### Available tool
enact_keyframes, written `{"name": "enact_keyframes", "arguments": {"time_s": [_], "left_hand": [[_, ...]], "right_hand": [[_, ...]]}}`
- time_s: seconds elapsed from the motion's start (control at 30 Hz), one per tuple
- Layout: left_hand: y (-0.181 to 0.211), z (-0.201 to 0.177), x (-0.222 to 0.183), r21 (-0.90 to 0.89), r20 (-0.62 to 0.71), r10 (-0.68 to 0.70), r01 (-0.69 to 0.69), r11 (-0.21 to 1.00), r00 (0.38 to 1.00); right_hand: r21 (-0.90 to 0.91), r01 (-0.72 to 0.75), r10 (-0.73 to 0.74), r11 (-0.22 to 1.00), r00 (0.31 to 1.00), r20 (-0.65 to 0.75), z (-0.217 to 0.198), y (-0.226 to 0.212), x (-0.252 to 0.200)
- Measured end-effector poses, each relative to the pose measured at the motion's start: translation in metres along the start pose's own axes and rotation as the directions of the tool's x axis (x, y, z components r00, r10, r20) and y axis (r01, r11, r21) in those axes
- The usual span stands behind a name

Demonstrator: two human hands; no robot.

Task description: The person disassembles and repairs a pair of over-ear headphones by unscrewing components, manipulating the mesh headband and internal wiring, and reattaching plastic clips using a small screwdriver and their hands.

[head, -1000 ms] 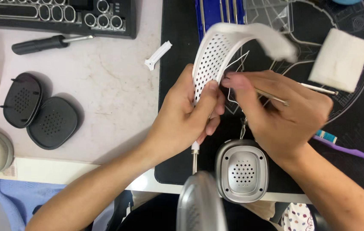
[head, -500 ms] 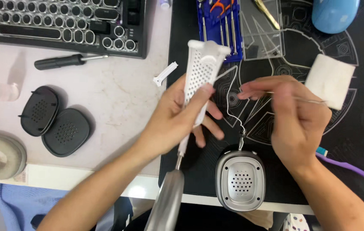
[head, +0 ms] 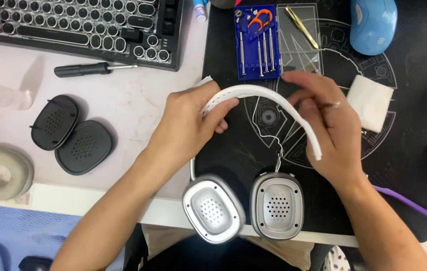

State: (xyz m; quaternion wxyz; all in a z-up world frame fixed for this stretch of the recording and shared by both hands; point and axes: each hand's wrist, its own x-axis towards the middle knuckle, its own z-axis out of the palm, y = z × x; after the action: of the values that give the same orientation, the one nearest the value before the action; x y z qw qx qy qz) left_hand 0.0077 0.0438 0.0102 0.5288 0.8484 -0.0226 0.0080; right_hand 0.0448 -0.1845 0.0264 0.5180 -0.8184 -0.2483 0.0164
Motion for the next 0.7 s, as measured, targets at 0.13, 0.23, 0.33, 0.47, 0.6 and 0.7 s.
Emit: {"name": "enact_keyframes", "arguments": {"time_s": [0.13,0.23,0.33,0.47,0.6,0.7], "left_hand": [[0.001,-0.004,-0.002,0.153,-0.098,0.337,-0.321,0.935,0.936],[0.008,-0.008,-0.003,0.164,-0.058,0.334,-0.320,0.933,0.941],[0.010,-0.009,0.003,0.228,0.074,0.303,-0.312,0.922,0.950],[0.014,-0.014,0.012,0.532,0.308,0.350,-0.465,0.707,0.885],[0.025,-0.022,0.016,0.304,0.318,0.355,-0.449,0.840,0.879],[0.018,-0.022,0.018,0.067,0.271,0.428,-0.460,0.885,0.862]], "right_hand": [[0.049,0.025,-0.029,0.999,0.995,0.090,0.000,0.000,0.003],[0.011,-0.037,0.035,0.999,0.994,0.100,0.003,0.002,0.002],[0.025,-0.091,0.088,0.996,0.989,0.119,0.002,0.006,0.001],[0.288,-0.156,0.109,0.945,0.979,0.172,-0.002,0.007,0.002],[0.239,-0.068,0.034,0.969,0.989,0.145,-0.009,0.010,0.013],[0.125,-0.116,0.082,0.985,0.965,0.250,-0.009,0.017,0.022]]}}
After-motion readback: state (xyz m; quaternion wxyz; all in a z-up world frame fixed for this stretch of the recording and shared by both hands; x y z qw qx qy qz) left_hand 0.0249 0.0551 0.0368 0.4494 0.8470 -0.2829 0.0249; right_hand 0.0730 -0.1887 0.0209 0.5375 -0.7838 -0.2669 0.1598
